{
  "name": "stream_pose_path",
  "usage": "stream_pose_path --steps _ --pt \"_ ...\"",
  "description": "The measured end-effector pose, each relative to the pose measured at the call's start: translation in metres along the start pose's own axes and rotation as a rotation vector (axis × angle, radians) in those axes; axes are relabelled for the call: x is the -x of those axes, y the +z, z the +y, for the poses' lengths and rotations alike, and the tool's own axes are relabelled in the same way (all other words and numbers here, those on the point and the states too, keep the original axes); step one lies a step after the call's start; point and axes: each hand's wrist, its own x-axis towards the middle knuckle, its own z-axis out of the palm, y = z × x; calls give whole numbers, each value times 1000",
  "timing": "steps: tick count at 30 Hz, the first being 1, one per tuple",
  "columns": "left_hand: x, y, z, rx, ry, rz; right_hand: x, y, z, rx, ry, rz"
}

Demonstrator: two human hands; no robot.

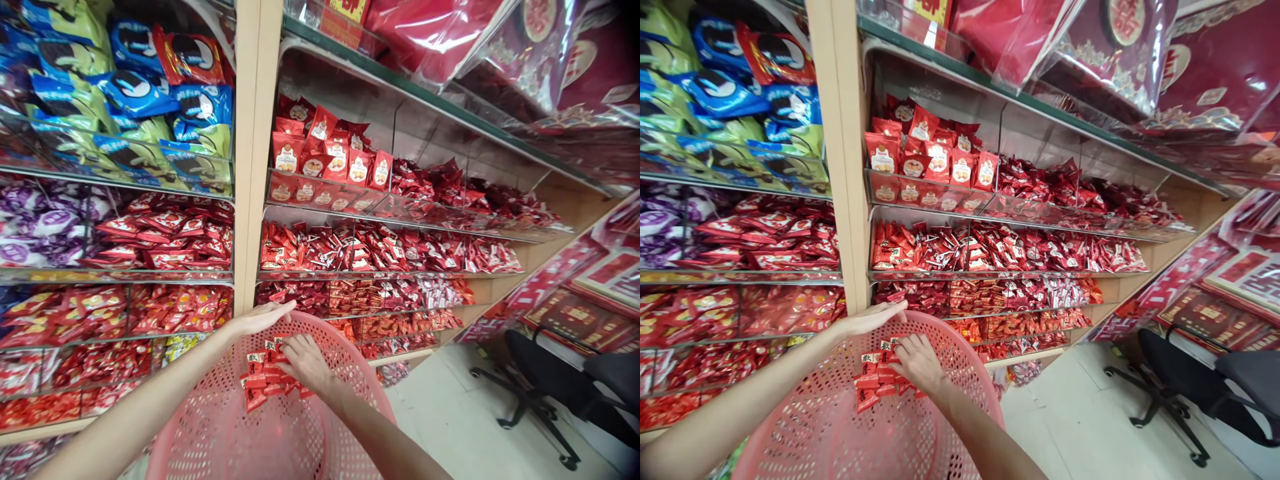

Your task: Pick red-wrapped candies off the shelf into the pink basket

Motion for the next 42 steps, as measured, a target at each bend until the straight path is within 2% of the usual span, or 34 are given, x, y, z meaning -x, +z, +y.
stream_pose_path --steps 8,11,13,15,18,21,23,26,29,35,38,42 --pt "1 0 4 18 -6 -4 0 -2 1 -39 69 3" --pt "3 0 6 21 -7 8 -1 -5 -1 -68 67 47" --pt "4 0 7 20 -7 29 -4 -13 0 -98 40 88" --pt "4 0 7 20 -2 51 -11 -30 4 -118 12 142" --pt "3 0 7 32 19 76 -31 -66 19 -123 36 275" --pt "3 0 7 47 32 81 -62 -104 42 -122 165 403" --pt "3 0 7 53 30 74 -86 -124 58 -86 257 440" --pt "4 1 7 56 26 77 -120 -139 75 54 400 385" --pt "5 1 8 50 16 96 -146 -140 79 169 485 277" --pt "5 1 10 36 10 107 -166 -133 68 196 581 107" --pt "6 1 11 36 10 108 -169 -134 71 169 624 122" --pt "6 2 8 36 7 113 -167 -143 84 116 657 212"
